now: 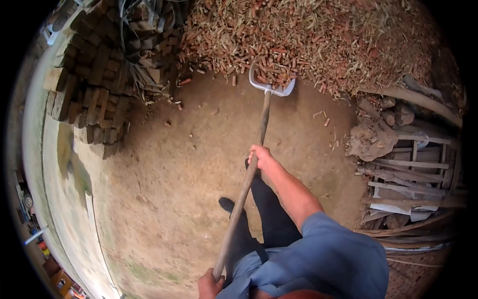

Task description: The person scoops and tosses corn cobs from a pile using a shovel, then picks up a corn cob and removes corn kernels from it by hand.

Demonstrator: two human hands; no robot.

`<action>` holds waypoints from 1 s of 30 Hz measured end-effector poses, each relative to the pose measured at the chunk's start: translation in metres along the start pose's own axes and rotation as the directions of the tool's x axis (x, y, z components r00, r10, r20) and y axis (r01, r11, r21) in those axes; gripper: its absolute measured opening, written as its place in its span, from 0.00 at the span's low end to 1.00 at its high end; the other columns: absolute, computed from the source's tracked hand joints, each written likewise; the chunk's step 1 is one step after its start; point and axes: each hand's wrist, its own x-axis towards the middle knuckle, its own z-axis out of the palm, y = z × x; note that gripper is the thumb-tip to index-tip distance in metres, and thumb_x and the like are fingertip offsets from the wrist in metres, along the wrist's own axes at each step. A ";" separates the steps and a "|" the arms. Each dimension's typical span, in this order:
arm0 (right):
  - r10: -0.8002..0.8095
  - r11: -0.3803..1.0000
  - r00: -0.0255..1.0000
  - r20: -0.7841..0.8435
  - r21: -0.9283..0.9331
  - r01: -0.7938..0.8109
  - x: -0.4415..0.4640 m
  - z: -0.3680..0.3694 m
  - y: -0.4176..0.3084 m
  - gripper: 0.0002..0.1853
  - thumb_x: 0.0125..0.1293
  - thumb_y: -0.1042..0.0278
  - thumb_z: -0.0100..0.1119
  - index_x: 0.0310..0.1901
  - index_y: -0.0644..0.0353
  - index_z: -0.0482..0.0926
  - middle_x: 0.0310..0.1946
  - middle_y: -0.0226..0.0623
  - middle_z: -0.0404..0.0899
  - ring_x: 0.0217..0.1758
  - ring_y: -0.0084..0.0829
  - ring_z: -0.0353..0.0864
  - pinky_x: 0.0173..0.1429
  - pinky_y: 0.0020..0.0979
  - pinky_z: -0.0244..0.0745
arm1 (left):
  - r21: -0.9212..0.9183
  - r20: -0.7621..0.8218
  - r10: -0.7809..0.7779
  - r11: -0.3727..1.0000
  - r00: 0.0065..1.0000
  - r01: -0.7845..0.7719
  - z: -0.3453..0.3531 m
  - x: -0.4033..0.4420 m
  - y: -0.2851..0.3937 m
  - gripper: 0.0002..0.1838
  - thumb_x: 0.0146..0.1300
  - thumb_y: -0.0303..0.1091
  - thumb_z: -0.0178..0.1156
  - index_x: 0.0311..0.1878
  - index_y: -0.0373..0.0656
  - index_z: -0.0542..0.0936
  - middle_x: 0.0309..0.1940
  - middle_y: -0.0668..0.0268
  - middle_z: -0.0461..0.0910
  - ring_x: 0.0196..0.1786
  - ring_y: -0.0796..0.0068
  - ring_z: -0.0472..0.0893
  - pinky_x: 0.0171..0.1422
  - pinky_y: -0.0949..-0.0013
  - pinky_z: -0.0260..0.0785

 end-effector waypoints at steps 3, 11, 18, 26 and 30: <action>-0.051 0.996 0.998 -0.030 -0.068 0.049 0.004 -0.015 0.019 0.06 0.57 0.75 0.60 0.29 0.59 0.71 0.18 0.35 0.70 0.17 0.34 0.72 0.22 0.42 0.73 | 0.009 -0.110 0.073 0.997 0.991 -0.073 0.028 0.023 -0.022 0.16 0.60 0.41 0.65 0.49 0.46 0.80 0.39 0.50 0.85 0.47 0.49 0.83 0.48 0.51 0.75; -0.148 0.980 0.985 -0.094 -0.145 0.133 0.011 -0.031 0.067 0.06 0.59 0.74 0.59 0.28 0.59 0.72 0.19 0.34 0.70 0.17 0.32 0.71 0.22 0.41 0.73 | -0.019 -0.301 0.211 0.974 0.930 -0.227 0.098 0.116 -0.102 0.17 0.58 0.47 0.67 0.43 0.46 0.80 0.34 0.49 0.84 0.41 0.39 0.82 0.44 0.45 0.73; -0.130 0.985 0.985 -0.109 -0.131 0.116 0.021 -0.035 0.066 0.08 0.58 0.75 0.59 0.27 0.56 0.69 0.19 0.32 0.69 0.18 0.31 0.71 0.22 0.40 0.73 | -0.022 -0.339 0.201 0.975 0.919 -0.221 0.107 0.119 -0.097 0.16 0.57 0.43 0.67 0.45 0.47 0.81 0.35 0.50 0.84 0.42 0.41 0.83 0.46 0.46 0.75; -0.138 0.988 0.988 -0.071 -0.083 0.132 0.018 -0.042 0.070 0.08 0.59 0.75 0.59 0.26 0.58 0.70 0.17 0.33 0.69 0.17 0.31 0.71 0.22 0.39 0.72 | -0.025 -0.379 0.219 0.969 0.899 -0.246 0.111 0.125 -0.096 0.15 0.57 0.42 0.67 0.46 0.49 0.82 0.35 0.53 0.84 0.41 0.43 0.84 0.47 0.46 0.75; -0.108 0.993 0.992 -0.064 -0.048 0.105 0.036 -0.042 0.042 0.07 0.58 0.76 0.59 0.26 0.59 0.70 0.17 0.34 0.69 0.17 0.33 0.72 0.21 0.41 0.72 | 0.071 -0.403 0.191 0.982 0.895 -0.177 0.109 0.128 -0.078 0.15 0.54 0.38 0.68 0.46 0.50 0.82 0.37 0.55 0.84 0.41 0.45 0.83 0.46 0.46 0.75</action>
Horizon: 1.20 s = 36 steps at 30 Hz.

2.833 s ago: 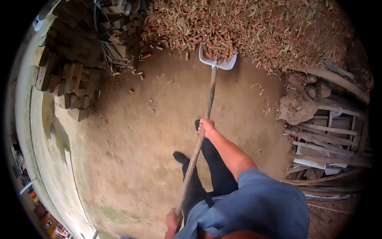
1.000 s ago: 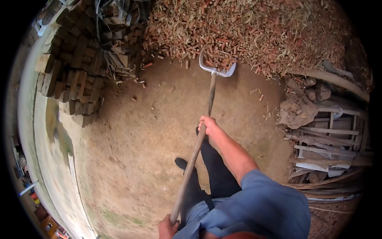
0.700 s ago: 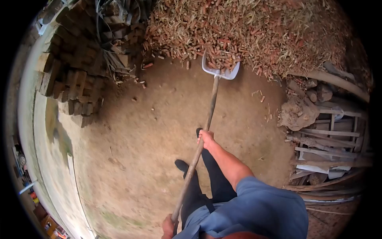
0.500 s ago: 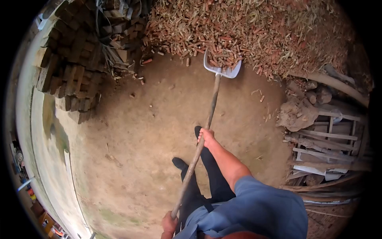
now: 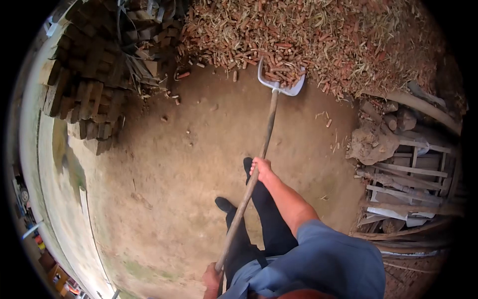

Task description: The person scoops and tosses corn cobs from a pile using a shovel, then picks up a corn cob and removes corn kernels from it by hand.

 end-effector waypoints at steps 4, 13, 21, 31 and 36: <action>-0.017 0.999 0.998 -0.056 -0.051 0.014 -0.007 0.006 0.020 0.07 0.58 0.76 0.59 0.26 0.58 0.70 0.18 0.33 0.69 0.17 0.31 0.72 0.21 0.38 0.71 | -0.011 0.003 0.039 0.999 0.999 -0.039 -0.014 0.007 -0.009 0.18 0.51 0.32 0.69 0.47 0.49 0.81 0.36 0.56 0.83 0.41 0.46 0.83 0.46 0.47 0.75; 0.007 1.000 0.999 -0.038 0.006 -0.007 0.006 0.012 -0.004 0.07 0.59 0.75 0.59 0.28 0.57 0.70 0.18 0.34 0.69 0.18 0.33 0.72 0.22 0.41 0.73 | -0.012 -0.019 0.039 0.999 0.999 -0.039 -0.007 0.021 -0.011 0.15 0.54 0.34 0.67 0.47 0.51 0.81 0.39 0.55 0.83 0.41 0.44 0.83 0.47 0.47 0.75; 0.002 1.000 1.000 0.005 0.023 -0.002 -0.001 0.013 -0.013 0.07 0.59 0.75 0.60 0.30 0.58 0.71 0.18 0.35 0.70 0.18 0.33 0.72 0.22 0.40 0.73 | 0.046 -0.063 0.088 0.995 0.994 -0.085 0.010 0.019 -0.015 0.21 0.50 0.34 0.70 0.50 0.53 0.79 0.39 0.57 0.82 0.40 0.45 0.84 0.45 0.46 0.76; 0.018 0.995 0.992 0.123 0.092 -0.030 -0.017 0.014 0.017 0.07 0.61 0.74 0.58 0.31 0.56 0.69 0.19 0.34 0.71 0.19 0.32 0.72 0.25 0.40 0.73 | 0.086 -0.086 0.052 0.995 0.995 -0.044 -0.008 0.012 -0.032 0.26 0.49 0.36 0.72 0.54 0.49 0.79 0.41 0.56 0.82 0.40 0.44 0.83 0.45 0.47 0.76; 0.000 0.998 0.988 0.152 0.055 -0.008 -0.048 0.007 0.039 0.06 0.61 0.73 0.57 0.32 0.56 0.69 0.20 0.34 0.71 0.20 0.32 0.72 0.26 0.41 0.73 | 0.011 -0.054 0.011 1.000 0.998 -0.010 0.027 -0.011 -0.090 0.20 0.64 0.39 0.62 0.57 0.43 0.77 0.42 0.45 0.82 0.45 0.41 0.83 0.48 0.47 0.75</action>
